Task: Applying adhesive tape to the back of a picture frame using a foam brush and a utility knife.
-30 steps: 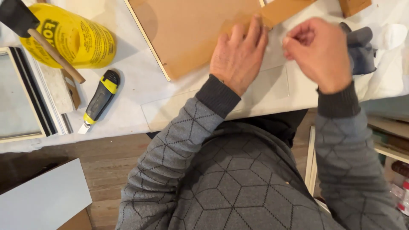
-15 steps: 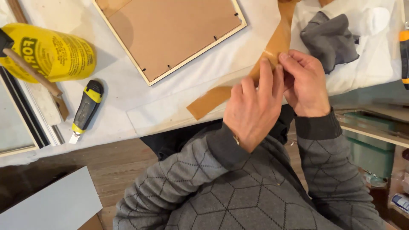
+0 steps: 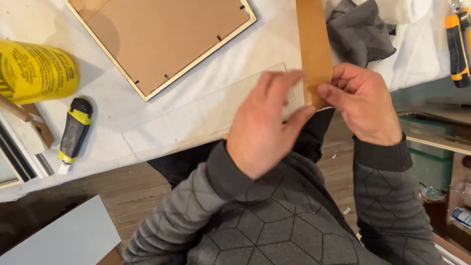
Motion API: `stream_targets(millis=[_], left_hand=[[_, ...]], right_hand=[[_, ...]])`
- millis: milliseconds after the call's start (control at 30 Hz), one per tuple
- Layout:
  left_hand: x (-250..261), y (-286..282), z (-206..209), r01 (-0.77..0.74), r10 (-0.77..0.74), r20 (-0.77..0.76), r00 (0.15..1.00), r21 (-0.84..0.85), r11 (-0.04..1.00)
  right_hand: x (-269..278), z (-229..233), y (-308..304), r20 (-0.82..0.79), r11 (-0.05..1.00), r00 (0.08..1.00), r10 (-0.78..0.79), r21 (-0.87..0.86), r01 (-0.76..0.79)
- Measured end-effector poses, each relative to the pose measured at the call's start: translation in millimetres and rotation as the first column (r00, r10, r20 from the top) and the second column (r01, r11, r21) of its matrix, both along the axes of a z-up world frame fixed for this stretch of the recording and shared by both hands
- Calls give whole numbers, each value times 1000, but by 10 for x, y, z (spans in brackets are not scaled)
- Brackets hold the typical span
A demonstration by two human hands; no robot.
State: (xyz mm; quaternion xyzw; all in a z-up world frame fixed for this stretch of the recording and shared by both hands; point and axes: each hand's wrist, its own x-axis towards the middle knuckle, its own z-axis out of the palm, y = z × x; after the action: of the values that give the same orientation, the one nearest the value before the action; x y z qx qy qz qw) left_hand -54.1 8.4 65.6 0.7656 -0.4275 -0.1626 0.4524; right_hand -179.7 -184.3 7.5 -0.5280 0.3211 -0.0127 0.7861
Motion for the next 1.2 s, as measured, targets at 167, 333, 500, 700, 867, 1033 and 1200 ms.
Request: stream_targets(millis=[167, 333, 500, 700, 867, 1033, 1200], left_hand=[[130, -28, -162, 33, -48, -638, 769, -35, 999], [1, 59, -260, 13, -139, -673, 726, -190, 982], [37, 52, -200, -34, -105, -671, 734, -190, 981], [102, 29, -130, -38, -69, -551, 831, -181, 983], [132, -11, -130, -57, -37, -507, 861, -168, 984], [162, -58, -116, -109, 8, -396, 918, -233, 966], [258, -156, -101, -137, 18, -428, 904, -248, 959]], right_hand=[[-214, 153, 51, -15, 941, 981, 192, -281, -188], [-185, 434, 182, 2, 945, 979, 204, -262, -197], [-155, 505, 295, -15, 928, 985, 174, -332, -168], [-90, 499, 331, -30, 793, 995, 96, -602, -95], [-11, 494, 337, 131, 820, 988, 80, -572, 10], [-138, 380, 272, 110, 867, 993, -31, -492, 82], [94, 511, 299, 88, 904, 993, 80, -426, -35]])
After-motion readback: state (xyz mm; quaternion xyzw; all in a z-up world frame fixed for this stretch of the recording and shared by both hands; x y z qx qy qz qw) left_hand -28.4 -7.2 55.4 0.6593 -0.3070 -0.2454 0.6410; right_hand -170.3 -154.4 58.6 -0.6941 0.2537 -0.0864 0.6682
